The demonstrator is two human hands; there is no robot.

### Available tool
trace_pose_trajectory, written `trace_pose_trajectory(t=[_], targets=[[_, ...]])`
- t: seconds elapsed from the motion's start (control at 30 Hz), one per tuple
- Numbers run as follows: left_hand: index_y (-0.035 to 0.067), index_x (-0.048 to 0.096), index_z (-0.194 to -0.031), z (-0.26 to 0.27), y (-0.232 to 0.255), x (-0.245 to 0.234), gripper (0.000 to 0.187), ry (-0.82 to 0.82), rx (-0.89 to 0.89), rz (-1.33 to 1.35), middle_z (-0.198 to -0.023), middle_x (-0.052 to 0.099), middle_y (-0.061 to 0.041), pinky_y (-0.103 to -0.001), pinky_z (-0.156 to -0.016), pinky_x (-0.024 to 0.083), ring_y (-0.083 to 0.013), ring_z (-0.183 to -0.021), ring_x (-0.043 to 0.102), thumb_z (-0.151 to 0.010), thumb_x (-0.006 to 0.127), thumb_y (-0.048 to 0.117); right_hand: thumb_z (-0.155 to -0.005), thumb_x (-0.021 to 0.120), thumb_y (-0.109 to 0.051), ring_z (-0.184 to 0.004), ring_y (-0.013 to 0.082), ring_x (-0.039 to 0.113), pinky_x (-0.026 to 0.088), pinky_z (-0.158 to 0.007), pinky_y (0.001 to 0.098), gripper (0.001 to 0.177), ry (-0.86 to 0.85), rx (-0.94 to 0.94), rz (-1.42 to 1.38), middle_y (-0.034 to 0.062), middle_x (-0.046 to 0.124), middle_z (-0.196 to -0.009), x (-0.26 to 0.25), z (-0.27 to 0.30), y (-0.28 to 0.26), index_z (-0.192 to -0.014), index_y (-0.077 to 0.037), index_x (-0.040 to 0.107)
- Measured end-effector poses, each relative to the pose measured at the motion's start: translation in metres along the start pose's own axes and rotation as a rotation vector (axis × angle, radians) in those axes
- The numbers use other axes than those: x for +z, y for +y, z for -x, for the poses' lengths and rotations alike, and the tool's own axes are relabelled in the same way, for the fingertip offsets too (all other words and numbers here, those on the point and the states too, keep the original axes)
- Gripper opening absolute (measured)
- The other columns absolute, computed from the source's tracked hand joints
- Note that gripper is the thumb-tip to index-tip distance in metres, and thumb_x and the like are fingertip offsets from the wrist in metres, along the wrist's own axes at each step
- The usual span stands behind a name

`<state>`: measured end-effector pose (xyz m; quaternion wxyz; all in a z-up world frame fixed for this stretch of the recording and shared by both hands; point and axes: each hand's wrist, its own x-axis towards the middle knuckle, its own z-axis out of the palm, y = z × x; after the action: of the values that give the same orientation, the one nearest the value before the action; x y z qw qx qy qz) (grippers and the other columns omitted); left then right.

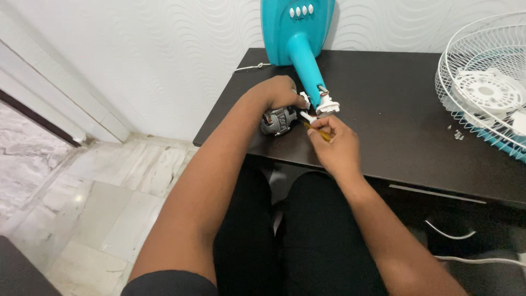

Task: The person uses a screwdriver to adjust components on a disassembled fan motor placed on a table. They repeatedly tighten and loosen screws on the motor housing while seated on the floor.

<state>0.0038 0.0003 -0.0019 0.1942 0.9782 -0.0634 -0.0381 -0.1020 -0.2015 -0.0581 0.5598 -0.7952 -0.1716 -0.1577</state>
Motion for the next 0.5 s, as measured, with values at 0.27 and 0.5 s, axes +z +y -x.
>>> trace_pose_trajectory(t=[0.27,0.5], targets=[[-0.003,0.076,-0.093,0.001,0.000,0.002,0.057,0.003,0.005,-0.061,-0.096,0.073,-0.026,-0.046,-0.084,0.055,-0.0395,-0.092,0.073,-0.070,0.079,0.049,-0.101,0.057,-0.023,-0.049,0.0163,0.066,0.052,-0.049,0.0307,0.025,-0.090,0.275,0.018,0.0105,0.066,-0.059,-0.002,-0.001,-0.015,-0.089,-0.002,0.058],[-0.004,0.078,-0.091,-0.003,0.002,-0.002,0.058,-0.071,0.015,-0.085,-0.098,0.074,-0.026,-0.046,-0.084,0.055,-0.0383,-0.093,0.073,-0.070,0.079,0.050,-0.092,0.065,-0.017,-0.051,0.0122,0.068,0.052,-0.047,0.0286,0.015,-0.088,0.356,0.004,0.0072,0.072,-0.065,0.004,-0.006,-0.010,-0.089,-0.003,0.061]])
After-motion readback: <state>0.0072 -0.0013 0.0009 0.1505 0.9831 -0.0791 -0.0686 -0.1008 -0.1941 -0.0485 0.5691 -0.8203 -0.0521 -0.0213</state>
